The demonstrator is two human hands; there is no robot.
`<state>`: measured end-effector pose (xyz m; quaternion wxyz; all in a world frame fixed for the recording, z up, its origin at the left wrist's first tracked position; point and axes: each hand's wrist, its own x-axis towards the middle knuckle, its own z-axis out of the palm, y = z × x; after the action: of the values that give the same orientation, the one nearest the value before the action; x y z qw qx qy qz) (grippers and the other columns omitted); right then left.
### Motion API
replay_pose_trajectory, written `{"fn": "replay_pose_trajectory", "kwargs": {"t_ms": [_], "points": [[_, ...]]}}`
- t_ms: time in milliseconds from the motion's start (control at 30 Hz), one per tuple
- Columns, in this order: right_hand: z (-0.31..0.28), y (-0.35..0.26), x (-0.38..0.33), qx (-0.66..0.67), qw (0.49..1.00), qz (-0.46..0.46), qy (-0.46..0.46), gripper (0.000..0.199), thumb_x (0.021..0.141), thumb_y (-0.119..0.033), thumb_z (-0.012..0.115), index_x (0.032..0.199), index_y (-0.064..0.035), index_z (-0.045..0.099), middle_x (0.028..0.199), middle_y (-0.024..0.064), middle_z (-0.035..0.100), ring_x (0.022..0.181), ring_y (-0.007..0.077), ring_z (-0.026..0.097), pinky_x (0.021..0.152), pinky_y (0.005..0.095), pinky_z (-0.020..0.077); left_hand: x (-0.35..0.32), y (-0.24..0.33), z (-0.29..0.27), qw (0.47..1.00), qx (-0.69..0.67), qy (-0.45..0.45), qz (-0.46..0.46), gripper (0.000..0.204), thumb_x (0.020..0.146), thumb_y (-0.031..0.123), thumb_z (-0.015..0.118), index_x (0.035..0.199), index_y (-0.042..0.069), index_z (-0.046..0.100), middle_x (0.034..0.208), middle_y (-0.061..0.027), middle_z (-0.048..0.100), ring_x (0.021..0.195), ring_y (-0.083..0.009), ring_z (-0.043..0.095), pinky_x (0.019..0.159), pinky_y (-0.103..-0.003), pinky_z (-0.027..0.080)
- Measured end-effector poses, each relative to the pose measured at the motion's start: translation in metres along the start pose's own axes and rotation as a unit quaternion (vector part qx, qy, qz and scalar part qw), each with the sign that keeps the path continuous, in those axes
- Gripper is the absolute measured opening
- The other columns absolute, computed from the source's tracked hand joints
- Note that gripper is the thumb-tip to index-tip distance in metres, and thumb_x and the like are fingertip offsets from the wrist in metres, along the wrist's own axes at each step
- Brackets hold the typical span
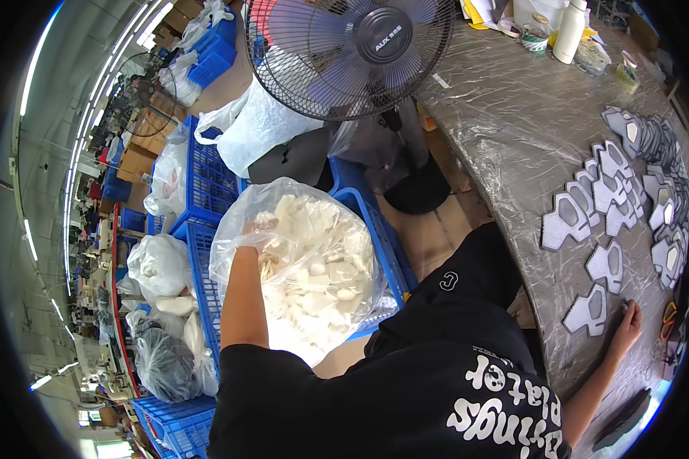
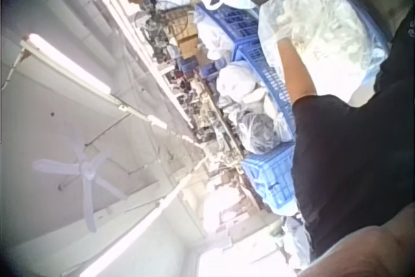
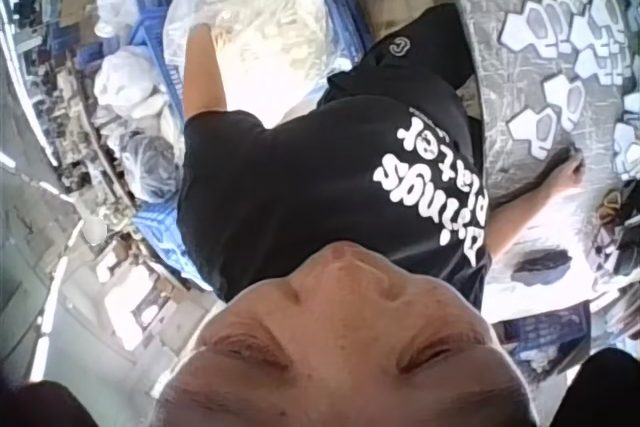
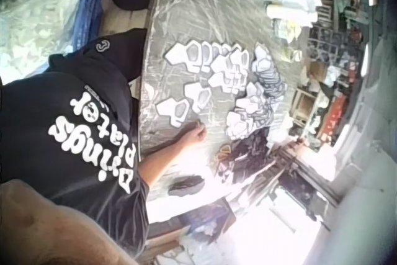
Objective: The person applies small adhesive pieces onto grey shoe upper components by hand.
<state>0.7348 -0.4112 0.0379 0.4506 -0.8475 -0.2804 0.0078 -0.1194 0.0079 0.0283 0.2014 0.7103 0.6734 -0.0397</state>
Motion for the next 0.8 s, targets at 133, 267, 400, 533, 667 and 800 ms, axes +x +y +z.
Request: {"fn": "replay_pose_trajectory", "kwargs": {"t_ms": [133,267,400,533,667,800], "points": [[0.014,0.009,0.006,0.014,1.000,-0.005,-0.017,0.030,0.098,-0.026,0.056,0.107,0.0014,0.067,0.098,0.0048,0.068,0.086,0.0102,0.058,0.080,0.0243,0.0459,0.013,-0.069,0.004,0.970,0.238,0.047,0.031,0.034,0.092,0.031,0.052,0.115,0.009,0.063,0.116,-0.0137,0.065,0.106,-0.0260,0.062,0.089,-0.039,0.051],[0.008,0.004,0.003,-0.018,1.000,-0.001,-0.022,0.030,0.099,-0.025,0.056,0.108,0.0015,0.066,0.099,0.0050,0.068,0.088,0.0110,0.059,0.080,0.0249,0.0461,0.015,-0.061,-0.001,0.977,0.199,0.033,-0.070,0.034,0.091,0.031,0.049,0.115,0.014,0.066,0.121,-0.0135,0.064,0.113,-0.0289,0.060,0.098,-0.041,0.047],[0.003,0.007,0.001,-0.022,1.000,-0.002,-0.021,0.031,0.099,-0.025,0.055,0.110,0.0015,0.066,0.101,0.0055,0.068,0.091,0.0119,0.060,0.082,0.0256,0.0463,0.007,-0.004,-0.011,0.965,0.246,0.017,-0.086,0.037,0.086,0.038,0.056,0.112,0.013,0.066,0.114,-0.0138,0.065,0.106,-0.0291,0.062,0.088,-0.042,0.051],[0.020,0.016,0.014,0.004,0.998,-0.014,-0.061,0.032,0.099,-0.026,0.055,0.110,0.0020,0.065,0.102,0.0063,0.068,0.093,0.0129,0.060,0.083,0.0265,0.0464,-0.099,-0.074,0.012,0.965,0.224,0.022,-0.134,0.039,0.088,0.032,0.057,0.120,0.011,0.062,0.117,-0.0090,0.065,0.106,-0.0260,0.062,0.088,-0.040,0.051],[0.007,0.001,0.000,-0.045,0.998,-0.039,-0.027,0.032,0.100,-0.027,0.054,0.107,0.0021,0.066,0.096,0.0067,0.068,0.088,0.0137,0.060,0.080,0.0274,0.0469,-0.145,0.076,0.007,0.825,-0.527,0.136,-0.152,0.032,0.081,0.015,0.068,0.112,0.005,0.064,0.094,-0.0072,0.067,0.076,-0.0203,0.064,0.066,-0.031,0.053],[0.015,0.006,0.010,-0.013,0.999,-0.034,-0.035,0.034,0.100,-0.028,0.054,0.109,0.0028,0.065,0.097,0.0073,0.068,0.089,0.0131,0.060,0.082,0.0272,0.0468,-0.218,0.144,-0.040,0.815,-0.546,0.103,-0.168,0.038,0.075,-0.001,0.069,0.113,0.000,0.061,0.088,-0.0076,0.065,0.076,-0.0170,0.063,0.064,-0.028,0.051]]}}
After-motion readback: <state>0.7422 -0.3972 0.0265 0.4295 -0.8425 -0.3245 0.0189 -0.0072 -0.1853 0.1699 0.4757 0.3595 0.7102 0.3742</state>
